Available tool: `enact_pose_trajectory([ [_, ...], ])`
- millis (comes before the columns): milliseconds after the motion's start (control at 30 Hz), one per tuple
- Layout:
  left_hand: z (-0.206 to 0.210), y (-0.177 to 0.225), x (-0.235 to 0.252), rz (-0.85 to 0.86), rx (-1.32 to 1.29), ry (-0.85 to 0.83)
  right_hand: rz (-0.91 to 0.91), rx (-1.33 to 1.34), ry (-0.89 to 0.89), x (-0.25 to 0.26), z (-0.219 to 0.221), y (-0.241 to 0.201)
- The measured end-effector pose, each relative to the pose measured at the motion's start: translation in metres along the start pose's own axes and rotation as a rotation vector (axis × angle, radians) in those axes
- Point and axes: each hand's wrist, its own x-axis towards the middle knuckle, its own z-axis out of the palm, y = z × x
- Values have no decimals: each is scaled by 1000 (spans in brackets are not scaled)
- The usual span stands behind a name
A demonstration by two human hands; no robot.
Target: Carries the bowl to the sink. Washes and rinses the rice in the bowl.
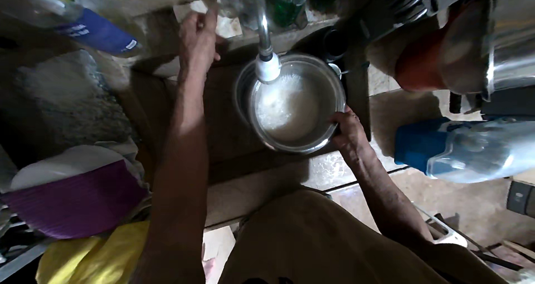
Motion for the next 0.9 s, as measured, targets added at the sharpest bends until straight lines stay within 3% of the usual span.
enact_pose_trajectory([
  [100, 6, 20, 35, -7, 174, -20, -31, 31, -9, 0, 5, -2],
  [267, 6, 49, 54, -75, 155, -40, 3, 102, -26, -1, 20, 2],
  [367, 7, 50, 60, -96, 108, -49, -61, 206, 3, 34, 39, 8],
  [633, 14, 51, 70, -145, -42, -48, -173, 138, -111, 60, 51, -5],
  [900, 14, 49, 73, -182, -143, -69, -48, 206, -122, 58, 58, 5],
])
